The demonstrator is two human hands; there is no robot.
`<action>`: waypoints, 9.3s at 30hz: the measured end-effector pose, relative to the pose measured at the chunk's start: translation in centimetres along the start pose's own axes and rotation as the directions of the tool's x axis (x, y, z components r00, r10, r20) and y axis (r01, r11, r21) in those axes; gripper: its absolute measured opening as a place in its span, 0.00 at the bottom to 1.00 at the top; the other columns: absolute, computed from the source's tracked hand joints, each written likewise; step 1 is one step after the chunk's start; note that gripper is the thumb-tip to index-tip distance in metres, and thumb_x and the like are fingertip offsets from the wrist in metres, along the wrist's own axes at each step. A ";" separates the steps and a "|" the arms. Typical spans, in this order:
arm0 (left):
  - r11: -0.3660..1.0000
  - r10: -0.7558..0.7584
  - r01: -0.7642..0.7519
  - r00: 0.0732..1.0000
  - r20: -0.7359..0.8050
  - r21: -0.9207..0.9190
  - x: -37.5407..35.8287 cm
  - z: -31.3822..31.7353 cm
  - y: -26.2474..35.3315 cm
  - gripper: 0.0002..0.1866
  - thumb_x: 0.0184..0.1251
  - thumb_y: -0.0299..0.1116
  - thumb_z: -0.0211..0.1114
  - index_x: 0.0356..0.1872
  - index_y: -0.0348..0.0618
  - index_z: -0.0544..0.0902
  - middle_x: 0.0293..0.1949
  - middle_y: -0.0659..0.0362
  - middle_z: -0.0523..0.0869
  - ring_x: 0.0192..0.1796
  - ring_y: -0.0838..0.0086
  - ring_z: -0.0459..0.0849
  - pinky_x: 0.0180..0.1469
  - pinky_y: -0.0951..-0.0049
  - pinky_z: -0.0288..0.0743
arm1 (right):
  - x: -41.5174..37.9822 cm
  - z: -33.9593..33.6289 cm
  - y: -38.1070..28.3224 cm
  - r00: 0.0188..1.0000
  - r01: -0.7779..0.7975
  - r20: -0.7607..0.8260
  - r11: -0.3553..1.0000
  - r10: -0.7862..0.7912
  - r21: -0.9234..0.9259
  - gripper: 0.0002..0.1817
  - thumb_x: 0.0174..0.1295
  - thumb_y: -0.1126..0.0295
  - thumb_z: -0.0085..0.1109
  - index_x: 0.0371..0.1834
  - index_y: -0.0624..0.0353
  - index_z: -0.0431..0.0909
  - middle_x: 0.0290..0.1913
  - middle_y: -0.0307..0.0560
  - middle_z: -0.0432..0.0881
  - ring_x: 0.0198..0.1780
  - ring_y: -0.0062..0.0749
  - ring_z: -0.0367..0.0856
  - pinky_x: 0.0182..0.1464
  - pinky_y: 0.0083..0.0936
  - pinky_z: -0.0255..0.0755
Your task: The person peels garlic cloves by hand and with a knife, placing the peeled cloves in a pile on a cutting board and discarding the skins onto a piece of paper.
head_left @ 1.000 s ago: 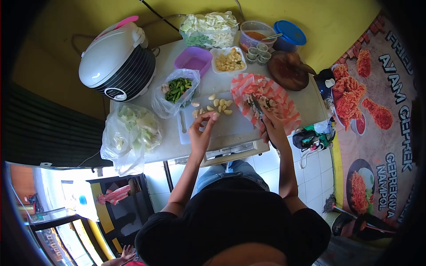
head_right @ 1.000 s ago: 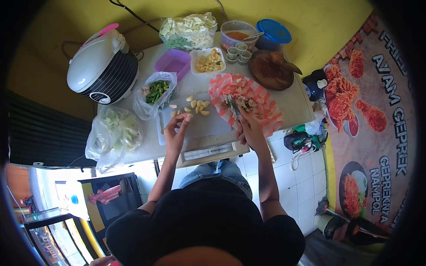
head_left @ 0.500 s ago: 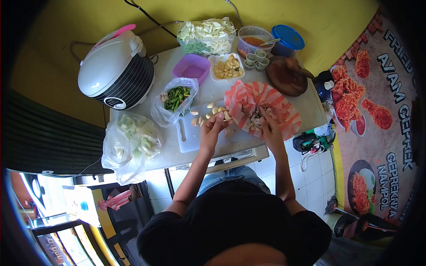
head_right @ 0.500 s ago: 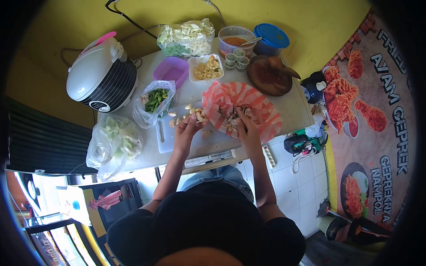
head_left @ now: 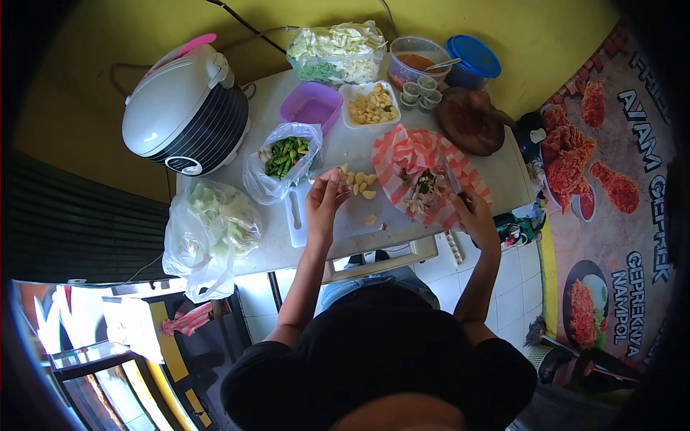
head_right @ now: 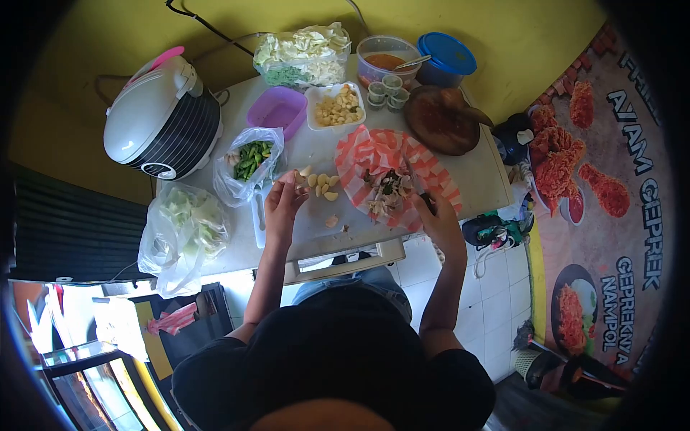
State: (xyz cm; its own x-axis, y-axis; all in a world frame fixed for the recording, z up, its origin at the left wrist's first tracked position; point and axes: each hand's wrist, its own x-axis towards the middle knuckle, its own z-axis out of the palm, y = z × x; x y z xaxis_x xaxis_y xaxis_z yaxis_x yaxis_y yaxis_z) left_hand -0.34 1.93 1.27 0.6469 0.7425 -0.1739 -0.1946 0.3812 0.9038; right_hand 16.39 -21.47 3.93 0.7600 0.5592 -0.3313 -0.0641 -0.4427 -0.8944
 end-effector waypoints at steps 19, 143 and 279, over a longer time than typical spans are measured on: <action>0.993 0.108 -0.113 0.986 -0.128 -0.035 -1.1 -3.4 1.0 0.14 0.68 0.39 0.57 0.47 0.41 0.77 0.34 0.65 0.80 0.35 0.84 0.77 0.40 0.80 0.73 | -1.0 12.7 1.3 0.801 0.577 0.091 0.723 -0.591 -0.380 0.21 0.47 0.58 0.69 0.40 0.59 0.77 0.32 0.46 0.77 0.32 0.38 0.79 0.35 0.29 0.71; 0.924 -0.165 0.287 0.896 0.411 -0.253 -1.2 3.1 -1.4 0.20 0.70 0.30 0.53 0.61 0.37 0.67 0.51 0.60 0.76 0.54 0.74 0.77 0.59 0.78 0.68 | -0.3 7.1 -2.7 0.877 0.478 -0.118 0.828 -0.465 0.294 0.22 0.65 0.69 0.52 0.61 0.60 0.64 0.31 0.38 0.75 0.32 0.16 0.71 0.36 0.16 0.65; 0.982 -0.009 -0.034 0.974 0.225 0.188 -5.5 -1.7 0.3 0.15 0.63 0.29 0.62 0.50 0.35 0.78 0.42 0.61 0.83 0.47 0.79 0.78 0.53 0.75 0.68 | 0.2 14.8 -1.6 0.827 0.489 0.117 0.806 -0.550 0.334 0.12 0.61 0.64 0.59 0.30 0.63 0.75 0.26 0.35 0.76 0.30 0.13 0.69 0.34 0.14 0.64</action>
State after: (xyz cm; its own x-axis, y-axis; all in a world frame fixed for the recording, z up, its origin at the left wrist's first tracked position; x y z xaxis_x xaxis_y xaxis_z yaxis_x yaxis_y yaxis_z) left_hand -5.24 -1.10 1.78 0.7981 0.5958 -0.0895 -0.0747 0.2452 0.9666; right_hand 7.00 -10.25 0.87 0.5885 0.7876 0.1825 0.1036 0.1504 -0.9832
